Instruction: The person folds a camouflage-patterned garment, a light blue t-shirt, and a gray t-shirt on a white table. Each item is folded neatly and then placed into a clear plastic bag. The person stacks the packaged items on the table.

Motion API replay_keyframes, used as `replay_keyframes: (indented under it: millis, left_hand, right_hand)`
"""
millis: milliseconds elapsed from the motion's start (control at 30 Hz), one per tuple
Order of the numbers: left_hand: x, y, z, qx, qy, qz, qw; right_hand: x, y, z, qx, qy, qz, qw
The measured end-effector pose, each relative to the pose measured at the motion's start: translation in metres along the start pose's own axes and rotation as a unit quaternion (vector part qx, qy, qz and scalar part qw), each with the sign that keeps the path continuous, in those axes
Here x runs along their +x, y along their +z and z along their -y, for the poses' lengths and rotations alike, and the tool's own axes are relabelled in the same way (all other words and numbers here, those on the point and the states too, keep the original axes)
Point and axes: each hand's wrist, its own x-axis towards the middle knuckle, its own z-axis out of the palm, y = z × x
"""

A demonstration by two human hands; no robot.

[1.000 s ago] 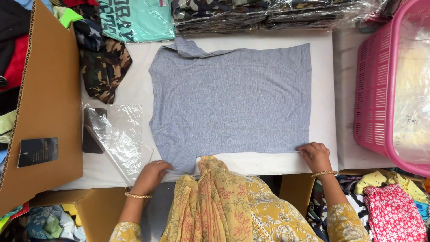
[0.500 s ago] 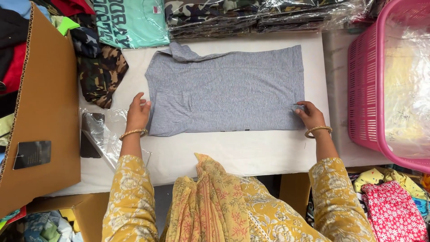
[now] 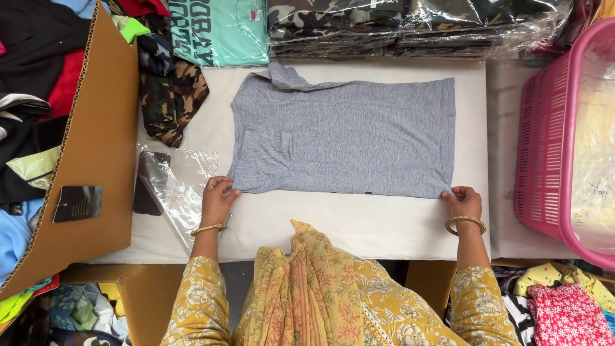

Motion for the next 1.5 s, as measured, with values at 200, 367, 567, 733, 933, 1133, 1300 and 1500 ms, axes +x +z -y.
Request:
replay_keyframes:
  millis: [200,367,567,733,933,1133,1300,1500]
  left_hand:
    - [0.000,0.007,-0.001,-0.095,-0.104,-0.029,0.990]
    - [0.005,0.013,-0.007,-0.209,-0.142,-0.019,0.967]
    - [0.003,0.000,-0.029,-0.034,-0.113,-0.041,0.992]
    - [-0.020,-0.013,-0.040,0.065,-0.115,-0.043,0.990]
    - [-0.045,0.009,-0.058,0.220,-0.073,-0.078,0.970]
    - [-0.050,0.124,-0.104,0.266,0.187,0.164,0.931]
    - [-0.055,0.122,-0.104,0.308,0.212,0.199,0.906]
    - [-0.035,0.064,-0.025,0.367,0.035,0.019,0.929]
  right_hand:
    - [-0.007,0.008,0.008,0.008,0.131,0.001,0.991]
    - [0.001,0.020,-0.004,0.114,0.083,-0.030,0.989]
    - [-0.014,-0.007,0.023,0.231,0.057,-0.014,0.971]
    - [-0.029,-0.026,0.008,0.168,0.057,0.015,0.984]
    - [-0.065,0.000,0.026,-0.233,-0.088,-0.174,0.953]
    - [-0.123,0.126,0.085,-0.283,-0.389,0.021,0.876]
    - [-0.144,0.154,0.102,-0.323,-0.429,0.122,0.834]
    - [-0.050,0.052,0.015,-0.320,-0.207,0.018,0.924]
